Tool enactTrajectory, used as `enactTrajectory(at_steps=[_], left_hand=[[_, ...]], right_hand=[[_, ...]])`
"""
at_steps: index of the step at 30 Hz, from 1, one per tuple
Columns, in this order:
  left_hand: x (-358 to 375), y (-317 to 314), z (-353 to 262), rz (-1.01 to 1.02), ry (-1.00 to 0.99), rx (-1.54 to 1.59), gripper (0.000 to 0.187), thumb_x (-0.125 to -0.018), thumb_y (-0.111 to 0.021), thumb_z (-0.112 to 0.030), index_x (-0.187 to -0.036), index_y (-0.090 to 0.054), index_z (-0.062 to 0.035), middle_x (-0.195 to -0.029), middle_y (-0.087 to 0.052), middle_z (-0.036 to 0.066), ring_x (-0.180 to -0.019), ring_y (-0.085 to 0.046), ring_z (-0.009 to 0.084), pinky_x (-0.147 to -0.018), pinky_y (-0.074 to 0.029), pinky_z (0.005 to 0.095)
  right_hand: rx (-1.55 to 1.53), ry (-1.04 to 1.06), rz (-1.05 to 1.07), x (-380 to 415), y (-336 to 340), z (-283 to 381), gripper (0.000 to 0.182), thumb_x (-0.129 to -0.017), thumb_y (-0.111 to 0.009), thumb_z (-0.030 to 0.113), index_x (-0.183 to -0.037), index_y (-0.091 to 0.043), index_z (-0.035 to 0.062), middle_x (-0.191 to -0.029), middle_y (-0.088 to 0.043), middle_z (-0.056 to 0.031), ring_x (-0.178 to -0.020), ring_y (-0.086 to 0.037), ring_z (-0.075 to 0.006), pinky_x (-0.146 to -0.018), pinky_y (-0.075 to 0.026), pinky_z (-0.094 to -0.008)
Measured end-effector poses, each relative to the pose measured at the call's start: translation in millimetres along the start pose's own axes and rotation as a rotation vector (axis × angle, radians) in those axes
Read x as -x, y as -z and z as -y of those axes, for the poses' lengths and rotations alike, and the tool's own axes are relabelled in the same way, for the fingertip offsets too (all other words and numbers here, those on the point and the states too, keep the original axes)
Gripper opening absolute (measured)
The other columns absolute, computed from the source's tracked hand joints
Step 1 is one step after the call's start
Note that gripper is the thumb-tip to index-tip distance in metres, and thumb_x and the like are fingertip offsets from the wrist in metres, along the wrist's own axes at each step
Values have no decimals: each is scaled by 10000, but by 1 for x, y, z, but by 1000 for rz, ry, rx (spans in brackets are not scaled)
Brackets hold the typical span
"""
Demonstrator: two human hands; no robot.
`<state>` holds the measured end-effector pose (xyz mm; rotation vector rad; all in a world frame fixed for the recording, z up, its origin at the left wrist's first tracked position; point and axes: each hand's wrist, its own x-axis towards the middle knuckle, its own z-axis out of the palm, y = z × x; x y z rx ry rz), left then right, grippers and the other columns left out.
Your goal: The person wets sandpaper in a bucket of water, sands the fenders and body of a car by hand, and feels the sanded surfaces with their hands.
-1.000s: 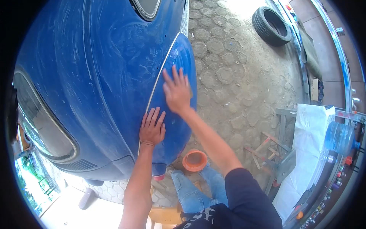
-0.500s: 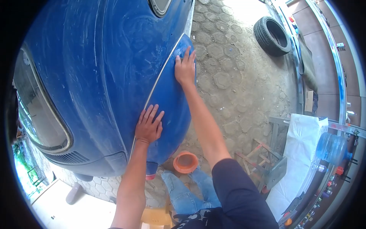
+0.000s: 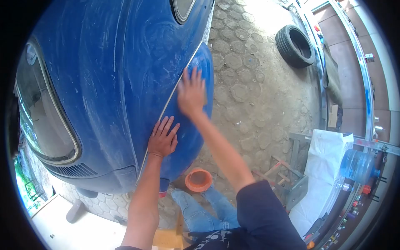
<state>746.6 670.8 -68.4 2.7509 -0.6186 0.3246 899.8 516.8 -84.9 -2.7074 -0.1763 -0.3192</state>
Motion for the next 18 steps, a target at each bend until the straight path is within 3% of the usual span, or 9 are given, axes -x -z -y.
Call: enactTrajectory(at_steps=[4, 7, 10, 11, 13, 16, 18], left_hand=[[0, 2, -2, 4, -1, 2, 456, -899, -556, -236, -1351, -603, -198, -1512, -485, 70, -1420, -419, 249, -1197, -304, 439], [0, 2, -2, 11, 2, 6, 456, -899, -554, -240, -1351, -603, -199, -1508, -489, 71, -1419, -422, 249, -1198, -301, 439], [1, 2, -1, 25, 8, -32, 466, -917, -523, -279, -1377, -585, -233, -1554, -442, 32, -1445, -381, 212, -1220, -268, 418], [-2, 1, -1, 15, 5, -31, 465, -918, -523, -278, -1376, -586, -233, -1552, -443, 31, -1444, -382, 212, -1220, -269, 418], [2, 0, -1, 16, 9, -25, 463, -919, -523, -276, -1376, -586, -233, -1550, -447, 30, -1441, -385, 212, -1220, -271, 418], [2, -2, -1, 10, 6, -38, 462, -919, -522, -276, -1375, -587, -232, -1545, -451, 31, -1440, -386, 212, -1220, -271, 419], [0, -1, -2, 3, 6, -13, 450, -909, -540, -254, -1353, -603, -212, -1517, -482, 59, -1426, -412, 233, -1208, -286, 427]], right_hand=[[-95, 21, 10, 13, 21, 9, 600, -1047, -411, 344, -1571, -305, 71, -1627, -234, -249, -1499, -224, -449, -1195, -212, -584], [-352, -375, 14, -68, -5, -33, 601, -1045, -416, 342, -1573, -306, 77, -1626, -241, -245, -1501, -221, -445, -1199, -207, -576], [-59, -110, -44, -39, -25, -25, 555, -1054, -387, 341, -1561, -359, 117, -1632, -234, -234, -1498, -232, -446, -1197, -189, -592], [-189, -98, -76, -9, 6, 5, 543, -1057, -380, 333, -1556, -370, 119, -1633, -237, -227, -1498, -224, -451, -1198, -194, -586], [-119, 2, -12, 44, 25, 20, 546, -1055, -394, 324, -1552, -371, 99, -1635, -238, -224, -1501, -213, -455, -1202, -194, -578], [-166, -11, 10, 8, 25, -3, 587, -1054, -396, 357, -1573, -319, 92, -1619, -245, -261, -1495, -232, -455, -1182, -239, -586], [-173, -95, -62, -52, -53, -78, 565, -1060, -385, 361, -1555, -354, 92, -1619, -245, -259, -1494, -236, -454, -1172, -261, -588]])
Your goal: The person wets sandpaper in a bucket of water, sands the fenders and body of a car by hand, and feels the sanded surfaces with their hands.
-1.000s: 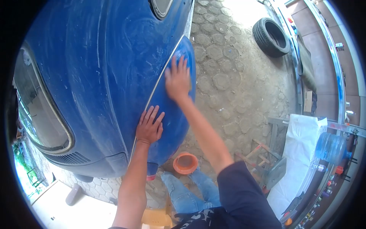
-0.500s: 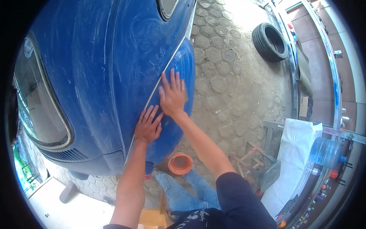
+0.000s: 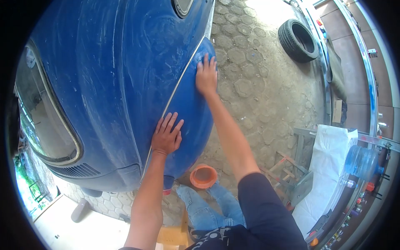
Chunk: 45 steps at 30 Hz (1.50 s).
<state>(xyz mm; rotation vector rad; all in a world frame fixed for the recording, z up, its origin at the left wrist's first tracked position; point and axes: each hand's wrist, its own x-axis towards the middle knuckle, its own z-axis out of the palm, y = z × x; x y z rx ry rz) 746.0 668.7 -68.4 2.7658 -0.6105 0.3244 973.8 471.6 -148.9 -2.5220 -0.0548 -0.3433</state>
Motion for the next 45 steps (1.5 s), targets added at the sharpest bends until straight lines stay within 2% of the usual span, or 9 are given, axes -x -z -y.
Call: enactTrajectory(at_steps=[6, 14, 18, 25, 28, 31, 35, 38, 45], left_hand=[[-2, 3, -1, -18, -7, 6, 446, -899, -549, -241, -1339, -613, -198, -1497, -504, 75, -1410, -434, 249, -1200, -296, 432], [2, 1, 2, 22, 2, -20, 463, -915, -516, -275, -1371, -589, -242, -1543, -453, 27, -1439, -389, 208, -1219, -271, 413], [0, 0, 1, 14, 6, -25, 461, -919, -517, -272, -1374, -585, -241, -1545, -450, 29, -1440, -389, 211, -1216, -279, 412], [2, 3, 0, 42, 17, 5, 458, -922, -517, -273, -1373, -583, -236, -1547, -449, 25, -1442, -388, 212, -1217, -280, 410], [4, -4, 1, 21, 11, 23, 453, -922, -513, -266, -1366, -592, -227, -1550, -446, 31, -1443, -390, 215, -1219, -278, 414], [2, 0, -1, 14, 23, 39, 438, -916, -531, -254, -1345, -610, -210, -1522, -478, 47, -1421, -420, 230, -1200, -305, 425], [3, -3, 2, -15, 18, 66, 431, -912, -548, -249, -1335, -617, -199, -1513, -486, 54, -1419, -425, 237, -1191, -322, 428], [3, -3, -1, -19, 20, 95, 431, -904, -570, -242, -1329, -619, -189, -1524, -472, 61, -1427, -414, 241, -1193, -323, 432], [6, -9, 0, 41, 17, 93, 477, -904, -580, -244, -1375, -543, -182, -1577, -388, 63, -1478, -326, 247, -1223, -275, 457]], right_hand=[[42, 8, 9, 90, 61, 100, 585, -1040, -445, 359, -1571, -345, 134, -1627, -241, -245, -1505, -217, -441, -1194, -213, -577], [162, -51, 24, -8, -3, 15, 552, -1055, -396, 358, -1543, -381, 99, -1610, -257, -272, -1474, -270, -468, -1172, -266, -576], [54, 18, 44, 96, 64, 99, 566, -1056, -407, 342, -1577, -333, 134, -1631, -228, -248, -1503, -206, -459, -1192, -197, -583], [-154, -429, 26, -4, 39, 63, 554, -1058, -390, 347, -1565, -350, 126, -1621, -247, -253, -1508, -217, -429, -1198, -213, -575], [131, 78, -28, 61, 37, 67, 542, -1050, -414, 331, -1548, -388, 118, -1606, -271, -271, -1483, -251, -469, -1179, -228, -594], [47, 83, 39, 122, 70, 96, 536, -1042, -432, 304, -1552, -390, 146, -1607, -281, -259, -1484, -250, -473, -1174, -219, -613], [143, 107, 32, 23, 18, 18, 542, -1046, -421, 302, -1561, -366, 141, -1613, -272, -253, -1490, -244, -461, -1173, -231, -606], [-91, -305, 36, -1, 34, 65, 535, -1056, -398, 309, -1556, -369, 121, -1615, -270, -250, -1490, -244, -457, -1175, -231, -601], [69, 115, 79, 114, 67, 88, 557, -1063, -384, 344, -1570, -339, 116, -1630, -244, -237, -1496, -235, -448, -1189, -209, -582]])
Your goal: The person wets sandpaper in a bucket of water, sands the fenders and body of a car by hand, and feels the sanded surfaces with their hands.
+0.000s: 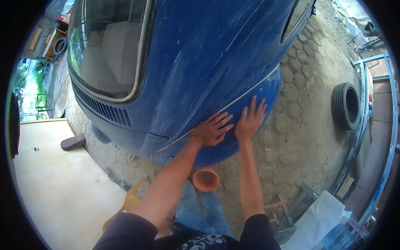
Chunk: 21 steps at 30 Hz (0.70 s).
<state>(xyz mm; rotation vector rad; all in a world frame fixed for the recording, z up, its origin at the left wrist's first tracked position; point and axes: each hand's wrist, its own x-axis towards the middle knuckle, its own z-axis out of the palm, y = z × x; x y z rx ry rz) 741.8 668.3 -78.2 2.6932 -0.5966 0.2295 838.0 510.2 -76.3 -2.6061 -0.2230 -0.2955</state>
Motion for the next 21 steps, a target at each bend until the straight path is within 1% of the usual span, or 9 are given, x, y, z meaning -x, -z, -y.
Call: enactTrajectory(at_steps=[2, 3, 5, 8, 11, 14, 17, 19, 21], left_hand=[[-1, 2, 1, -19, -14, -8, 473, -909, -577, -246, -1377, -545, -186, -1579, -386, 61, -1479, -325, 245, -1227, -271, 455], [-2, 6, 0, 22, 1, 12, 487, -910, -578, -248, -1392, -536, -189, -1586, -376, 61, -1481, -323, 246, -1226, -269, 452], [1, 5, 2, 14, -7, -17, 490, -911, -577, -250, -1396, -532, -191, -1588, -372, 60, -1482, -321, 244, -1225, -270, 453], [-4, 6, 2, -2, -1, -18, 492, -914, -575, -251, -1401, -528, -195, -1589, -370, 59, -1482, -322, 239, -1222, -275, 455], [1, 3, -6, 11, 15, -10, 498, -913, -575, -252, -1406, -524, -203, -1591, -368, 56, -1481, -324, 237, -1218, -284, 459], [-1, 4, 1, 6, 15, -30, 501, -907, -574, -252, -1405, -530, -210, -1581, -383, 58, -1473, -337, 244, -1214, -291, 462], [1, 2, -2, -16, 23, -45, 485, -904, -569, -244, -1388, -548, -214, -1560, -413, 63, -1461, -358, 253, -1212, -297, 463], [-6, 4, 0, -50, 12, -61, 469, -905, -562, -236, -1373, -562, -214, -1546, -431, 66, -1452, -371, 255, -1211, -303, 461], [-4, 5, -1, -46, 12, -64, 453, -907, -555, -227, -1359, -574, -214, -1534, -446, 67, -1444, -383, 254, -1209, -309, 458]], right_hand=[[-233, -98, -58, -60, -35, -62, 554, -1067, -362, 336, -1577, -326, 121, -1641, -241, -203, -1508, -218, -433, -1196, -184, -587], [-273, -209, -51, -78, -39, -59, 553, -1070, -352, 336, -1579, -321, 122, -1643, -241, -197, -1511, -210, -430, -1199, -183, -582], [-331, -438, -34, -99, -24, -47, 552, -1074, -333, 337, -1583, -311, 124, -1646, -240, -184, -1517, -195, -423, -1205, -179, -571], [-147, -108, -28, -17, -10, -18, 553, -1076, -328, 347, -1580, -315, 120, -1644, -230, -198, -1517, -183, -429, -1216, -196, -519], [-167, -54, -2, 36, -5, -22, 536, -1083, -309, 329, -1576, -326, 120, -1646, -215, -207, -1517, -180, -429, -1217, -196, -514], [-489, -231, -100, -27, -10, -42, 516, -1088, -288, 295, -1572, -340, 126, -1653, -206, -197, -1520, -186, -422, -1207, -188, -557], [-395, -286, -100, -45, -16, -39, 507, -1086, -289, 255, -1573, -340, 128, -1656, -208, -187, -1518, -201, -416, -1202, -183, -577], [-136, -78, -29, 3, 3, -6, 514, -1078, -319, 262, -1572, -340, 122, -1650, -214, -202, -1514, -214, -418, -1212, -188, -539], [-75, 17, -34, 58, -10, -12, 526, -1070, -358, 267, -1574, -334, 119, -1650, -214, -202, -1511, -220, -419, -1214, -188, -529]])
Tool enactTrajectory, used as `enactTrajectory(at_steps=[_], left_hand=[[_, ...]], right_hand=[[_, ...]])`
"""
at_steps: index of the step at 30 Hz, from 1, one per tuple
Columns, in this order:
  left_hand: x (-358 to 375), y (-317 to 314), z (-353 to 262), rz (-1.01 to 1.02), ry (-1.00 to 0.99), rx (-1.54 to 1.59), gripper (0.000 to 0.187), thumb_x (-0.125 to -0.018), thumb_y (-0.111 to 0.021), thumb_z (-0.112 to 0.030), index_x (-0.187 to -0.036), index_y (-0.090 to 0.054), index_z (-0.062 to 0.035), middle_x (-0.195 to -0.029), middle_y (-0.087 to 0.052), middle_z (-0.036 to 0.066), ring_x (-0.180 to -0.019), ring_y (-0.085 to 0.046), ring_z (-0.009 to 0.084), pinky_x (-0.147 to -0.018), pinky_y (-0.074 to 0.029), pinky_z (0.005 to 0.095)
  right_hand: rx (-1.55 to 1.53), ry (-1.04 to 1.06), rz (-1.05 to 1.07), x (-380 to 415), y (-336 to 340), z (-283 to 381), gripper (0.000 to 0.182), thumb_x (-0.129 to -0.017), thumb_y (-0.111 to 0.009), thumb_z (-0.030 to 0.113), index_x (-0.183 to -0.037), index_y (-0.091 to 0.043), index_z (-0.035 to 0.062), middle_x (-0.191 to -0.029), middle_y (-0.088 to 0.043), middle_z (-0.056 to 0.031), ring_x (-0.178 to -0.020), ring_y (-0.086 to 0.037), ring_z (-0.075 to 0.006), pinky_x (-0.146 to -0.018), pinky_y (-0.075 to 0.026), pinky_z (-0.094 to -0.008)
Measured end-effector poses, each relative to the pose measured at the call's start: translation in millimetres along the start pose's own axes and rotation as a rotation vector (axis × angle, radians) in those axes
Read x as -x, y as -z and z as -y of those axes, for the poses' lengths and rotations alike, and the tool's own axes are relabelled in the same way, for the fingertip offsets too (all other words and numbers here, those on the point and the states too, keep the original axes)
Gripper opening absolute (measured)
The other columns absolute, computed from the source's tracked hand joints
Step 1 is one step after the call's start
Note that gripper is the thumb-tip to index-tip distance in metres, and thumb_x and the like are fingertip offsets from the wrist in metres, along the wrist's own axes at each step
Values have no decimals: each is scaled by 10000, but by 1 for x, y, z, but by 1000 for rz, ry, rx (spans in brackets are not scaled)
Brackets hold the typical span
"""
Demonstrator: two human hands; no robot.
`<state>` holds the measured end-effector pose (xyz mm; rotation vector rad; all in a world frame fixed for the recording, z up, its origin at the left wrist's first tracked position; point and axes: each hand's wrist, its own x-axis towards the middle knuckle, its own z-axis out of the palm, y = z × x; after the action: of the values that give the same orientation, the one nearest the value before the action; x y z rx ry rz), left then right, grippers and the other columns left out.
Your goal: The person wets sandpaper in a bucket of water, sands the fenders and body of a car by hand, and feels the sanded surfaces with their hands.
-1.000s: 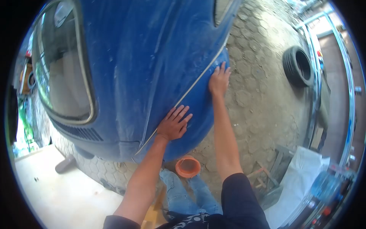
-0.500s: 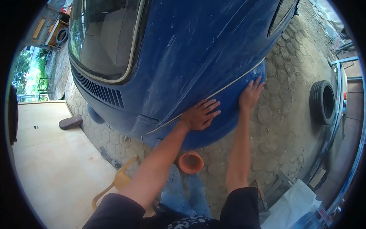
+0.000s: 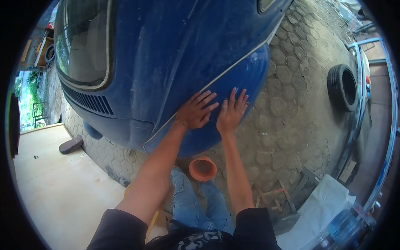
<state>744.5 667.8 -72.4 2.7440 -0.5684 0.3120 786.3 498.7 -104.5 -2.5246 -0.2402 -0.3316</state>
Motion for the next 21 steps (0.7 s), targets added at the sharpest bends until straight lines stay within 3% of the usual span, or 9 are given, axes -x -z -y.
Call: enactTrajectory(at_steps=[3, 6, 9, 10, 13, 14, 17, 20, 21], left_hand=[[0, 2, -1, -25, -5, 9, 456, -901, -555, -221, -1357, -573, -218, -1533, -447, 63, -1441, -387, 252, -1204, -315, 457], [0, -1, 0, -19, -5, 5, 459, -895, -555, -223, -1353, -577, -220, -1532, -447, 59, -1437, -391, 250, -1199, -318, 457], [0, 2, 0, -3, -13, -14, 457, -895, -555, -229, -1351, -578, -223, -1536, -442, 57, -1435, -392, 249, -1198, -317, 459], [-1, 2, -2, -5, -6, -24, 456, -896, -553, -230, -1351, -578, -225, -1537, -439, 58, -1435, -391, 250, -1198, -316, 459], [-1, 4, -2, 7, -10, -46, 454, -898, -546, -232, -1351, -579, -227, -1540, -436, 59, -1435, -389, 253, -1198, -312, 459], [-1, 3, -1, 6, -13, -49, 454, -898, -544, -233, -1351, -579, -227, -1540, -437, 60, -1435, -389, 254, -1199, -310, 459], [0, 3, 0, 17, -19, -60, 451, -900, -534, -235, -1348, -583, -224, -1536, -443, 64, -1437, -387, 257, -1198, -306, 462], [0, 4, -1, 25, -19, -71, 450, -904, -526, -234, -1349, -583, -215, -1531, -450, 73, -1436, -387, 262, -1197, -305, 465], [-1, 5, -1, 27, -24, -73, 450, -905, -524, -234, -1350, -582, -212, -1529, -452, 76, -1435, -388, 264, -1197, -305, 466]], right_hand=[[-299, -213, -81, -25, -1, -23, 537, -1067, -374, 274, -1580, -323, 125, -1650, -218, -199, -1509, -225, -422, -1209, -185, -546], [-650, -638, -147, -104, -16, -59, 544, -1065, -375, 262, -1588, -305, 130, -1654, -215, -187, -1515, -204, -423, -1206, -181, -553], [-249, -227, -82, -60, -4, -24, 552, -1069, -368, 271, -1592, -288, 115, -1658, -193, -195, -1524, -173, -419, -1213, -158, -545], [-212, -231, 6, -33, 5, -9, 559, -1070, -369, 271, -1592, -275, 97, -1666, -168, -190, -1537, -130, -402, -1220, -130, -542], [-446, -363, -53, 5, -7, -32, 559, -1073, -355, 273, -1593, -269, 86, -1667, -164, -191, -1544, -111, -389, -1227, -109, -522], [-722, -550, -123, -13, -21, -57, 558, -1073, -344, 276, -1594, -266, 91, -1670, -154, -190, -1546, -98, -385, -1231, -109, -502], [-739, -747, -30, -81, -15, -80, 563, -1078, -330, 297, -1599, -254, 96, -1674, -134, -188, -1545, -98, -388, -1236, -109, -478], [-442, -380, -61, -56, -5, -40, 573, -1084, -292, 336, -1605, -230, 105, -1676, -139, -170, -1549, -101, -359, -1247, -102, -446], [-412, -364, -52, -32, -3, -29, 572, -1085, -282, 337, -1604, -229, 102, -1673, -148, -173, -1548, -106, -359, -1247, -105, -445]])
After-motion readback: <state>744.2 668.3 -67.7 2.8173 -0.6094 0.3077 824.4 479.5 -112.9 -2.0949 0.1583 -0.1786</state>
